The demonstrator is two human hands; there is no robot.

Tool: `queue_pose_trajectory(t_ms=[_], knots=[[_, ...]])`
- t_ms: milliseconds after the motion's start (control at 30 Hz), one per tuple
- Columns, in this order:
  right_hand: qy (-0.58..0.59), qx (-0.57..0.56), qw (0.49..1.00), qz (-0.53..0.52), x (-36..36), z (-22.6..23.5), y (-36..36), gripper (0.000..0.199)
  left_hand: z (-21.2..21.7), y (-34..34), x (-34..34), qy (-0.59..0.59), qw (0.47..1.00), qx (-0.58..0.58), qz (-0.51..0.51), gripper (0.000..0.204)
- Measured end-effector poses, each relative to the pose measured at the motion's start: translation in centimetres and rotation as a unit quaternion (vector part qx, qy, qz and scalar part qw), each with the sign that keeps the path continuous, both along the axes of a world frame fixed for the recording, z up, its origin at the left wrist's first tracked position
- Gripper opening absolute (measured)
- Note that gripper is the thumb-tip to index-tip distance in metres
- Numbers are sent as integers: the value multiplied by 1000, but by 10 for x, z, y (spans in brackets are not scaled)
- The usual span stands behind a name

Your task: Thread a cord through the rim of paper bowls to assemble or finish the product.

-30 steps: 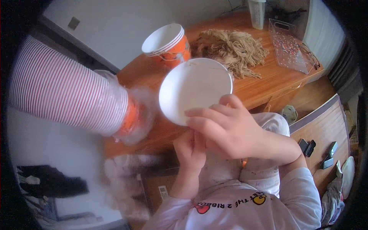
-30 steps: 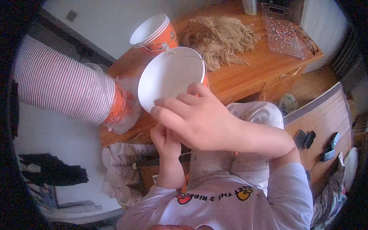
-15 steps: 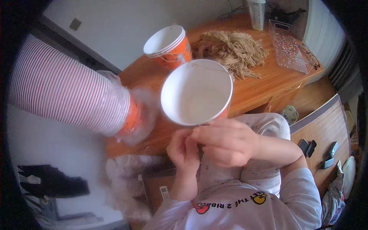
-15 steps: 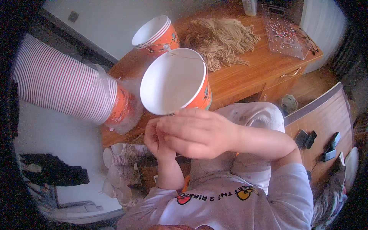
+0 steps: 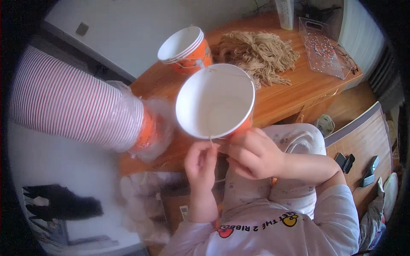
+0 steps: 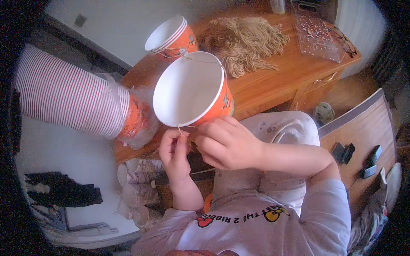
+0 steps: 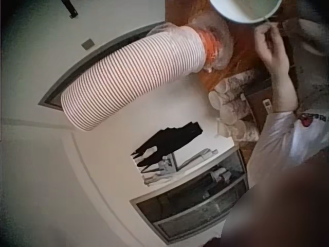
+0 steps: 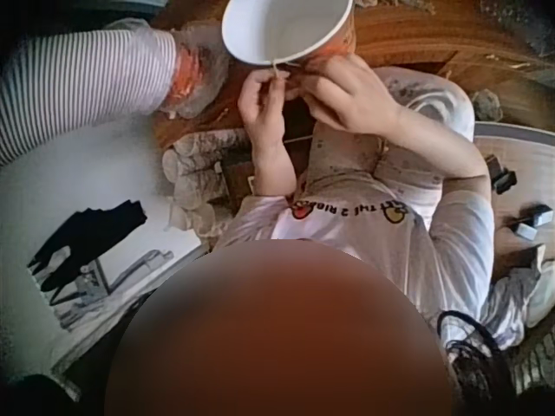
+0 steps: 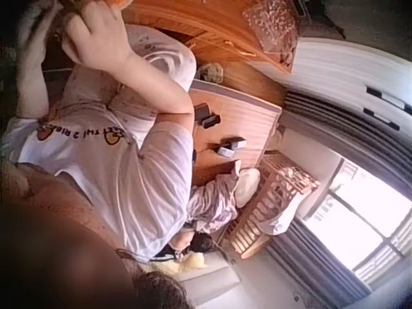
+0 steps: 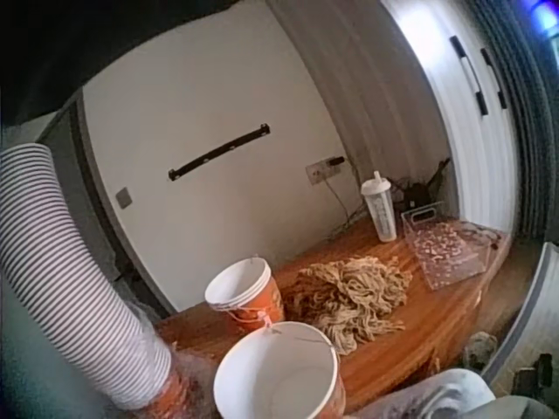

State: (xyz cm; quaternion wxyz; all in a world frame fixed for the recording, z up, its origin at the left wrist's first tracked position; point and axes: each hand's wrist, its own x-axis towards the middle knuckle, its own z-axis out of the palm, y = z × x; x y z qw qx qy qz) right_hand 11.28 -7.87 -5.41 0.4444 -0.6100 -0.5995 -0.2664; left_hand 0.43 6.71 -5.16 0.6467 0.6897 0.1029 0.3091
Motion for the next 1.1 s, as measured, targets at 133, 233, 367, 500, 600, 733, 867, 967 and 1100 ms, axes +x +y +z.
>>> queue_pose_trajectory(t_ms=[133,233,367,500,600,733,867,967,1100], knots=[[56,-2,998,-16,-1,-2,6,36,-6,1,3,-15,998,57,-15,10],[67,-41,996,-34,-1,-3,6,35,-12,4,6,-31,996,83,-19,11],[78,-79,993,-45,-1,1,5,33,-15,5,7,-24,997,74,-14,12],[113,-55,991,-37,2,-2,9,33,-13,3,10,-17,994,104,13,13],[141,-12,990,-7,1,-1,9,32,-17,6,8,-13,999,40,-8,14],[163,23,986,37,0,0,8,32,-14,3,10,-26,999,29,-26,14],[149,49,987,40,1,-2,8,32,-9,-2,10,-48,998,13,-46,13],[141,33,989,29,2,-1,4,32,-5,-5,12,-77,996,-3,-54,13],[136,59,988,34,4,0,4,33,-2,-7,11,-78,996,-22,-39,13]])
